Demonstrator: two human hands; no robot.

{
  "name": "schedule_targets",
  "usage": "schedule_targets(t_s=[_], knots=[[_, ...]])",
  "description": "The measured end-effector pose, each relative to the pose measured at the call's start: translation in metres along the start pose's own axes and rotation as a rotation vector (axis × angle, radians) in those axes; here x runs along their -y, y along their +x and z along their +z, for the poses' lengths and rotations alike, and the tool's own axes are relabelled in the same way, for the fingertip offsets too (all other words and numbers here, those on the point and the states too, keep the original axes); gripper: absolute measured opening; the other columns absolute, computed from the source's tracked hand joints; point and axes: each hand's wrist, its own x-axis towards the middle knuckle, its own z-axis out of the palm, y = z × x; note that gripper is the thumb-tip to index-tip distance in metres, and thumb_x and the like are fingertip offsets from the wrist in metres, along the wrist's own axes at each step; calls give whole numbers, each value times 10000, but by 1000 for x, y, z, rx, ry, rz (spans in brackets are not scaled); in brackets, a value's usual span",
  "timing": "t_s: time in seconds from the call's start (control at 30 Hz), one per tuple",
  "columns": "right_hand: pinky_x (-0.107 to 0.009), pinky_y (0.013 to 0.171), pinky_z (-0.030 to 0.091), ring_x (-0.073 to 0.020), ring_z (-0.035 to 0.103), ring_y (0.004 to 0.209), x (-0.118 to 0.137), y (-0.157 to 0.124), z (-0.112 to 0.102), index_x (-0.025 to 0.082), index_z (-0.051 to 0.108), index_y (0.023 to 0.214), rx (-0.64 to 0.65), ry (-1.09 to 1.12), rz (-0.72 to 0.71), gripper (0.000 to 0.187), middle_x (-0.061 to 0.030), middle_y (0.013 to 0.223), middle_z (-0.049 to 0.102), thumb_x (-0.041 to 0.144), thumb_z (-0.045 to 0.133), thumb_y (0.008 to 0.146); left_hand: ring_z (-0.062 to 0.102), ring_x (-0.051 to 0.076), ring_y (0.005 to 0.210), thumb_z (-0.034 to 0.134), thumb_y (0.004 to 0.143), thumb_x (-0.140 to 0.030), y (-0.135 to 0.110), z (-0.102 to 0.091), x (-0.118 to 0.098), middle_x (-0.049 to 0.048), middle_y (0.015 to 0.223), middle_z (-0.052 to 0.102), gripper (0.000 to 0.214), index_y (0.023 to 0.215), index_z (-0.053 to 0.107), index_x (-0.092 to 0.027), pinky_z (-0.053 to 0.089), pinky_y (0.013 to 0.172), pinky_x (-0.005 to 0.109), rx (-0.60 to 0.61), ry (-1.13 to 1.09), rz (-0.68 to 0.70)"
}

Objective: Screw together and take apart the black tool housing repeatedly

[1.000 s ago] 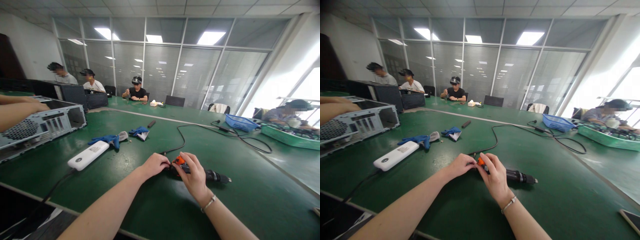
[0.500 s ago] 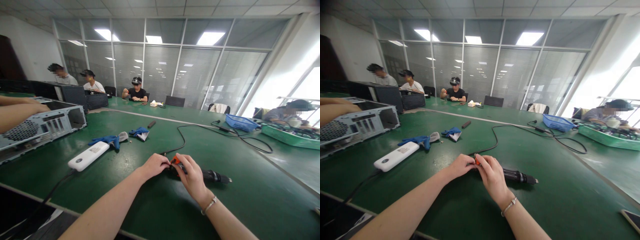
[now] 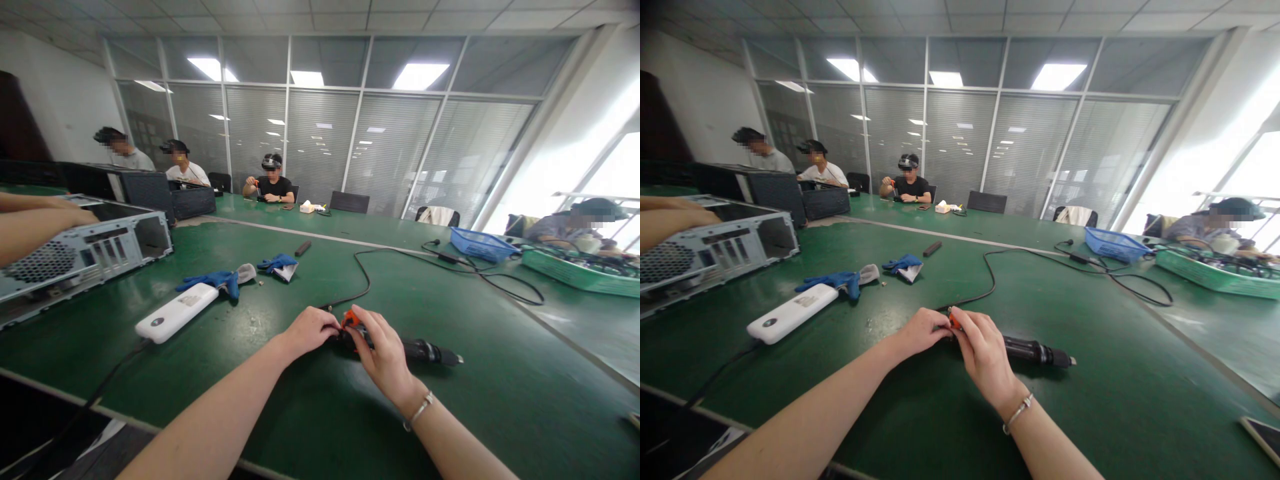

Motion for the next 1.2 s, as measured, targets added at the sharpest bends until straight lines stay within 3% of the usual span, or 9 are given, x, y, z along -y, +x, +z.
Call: schedule_targets(t_s=[0.13,0.3,0.5,0.67,0.87,1.07,1.2], knots=[[-404,866,522,-223,576,1040,1,-1,2,261,341,1407,42,40,8,548,-109,1160,591,111,505,905,671,147,787,605,832,-138,0,0,1,11,838,743,145,866,742,-170,456,768,199,-2,-17,-8],[-378,783,539,-209,584,934,1,-1,2,281,401,1363,-44,-2,12,527,-88,1052,600,119,556,886,674,150,787,604,841,-157,0,1,2,20,845,743,142,862,744,-171,456,773,203,3,0,-8],[-405,844,528,-215,575,1011,3,-1,1,253,336,1407,6,23,-24,551,-110,1128,595,87,486,903,676,146,793,607,828,-126,0,0,0,23,848,744,147,875,742,-161,458,770,194,-3,-16,6],[-391,791,532,-209,587,934,2,1,1,261,409,1356,-61,-11,-12,524,-95,1056,599,121,566,877,674,149,785,603,835,-137,0,0,-2,25,841,743,147,864,745,-163,460,766,200,-5,4,-4],[-399,847,522,-207,583,984,4,2,1,242,377,1383,-9,44,-46,541,-102,1102,604,60,492,887,669,151,765,602,835,-140,1,-2,-3,18,828,740,147,853,746,-167,461,761,209,11,15,-3],[-388,776,536,-210,601,917,2,1,1,270,434,1334,-88,-3,-23,515,-86,1033,611,123,585,864,669,151,767,606,838,-145,0,-2,-3,24,833,741,143,859,745,-165,459,752,205,-5,17,1],[-383,812,535,-201,601,948,1,2,0,267,388,1374,-24,40,-43,534,-88,1069,622,70,502,891,672,153,781,602,846,-154,0,-1,-3,23,841,744,145,871,744,-165,460,756,205,1,17,6]])
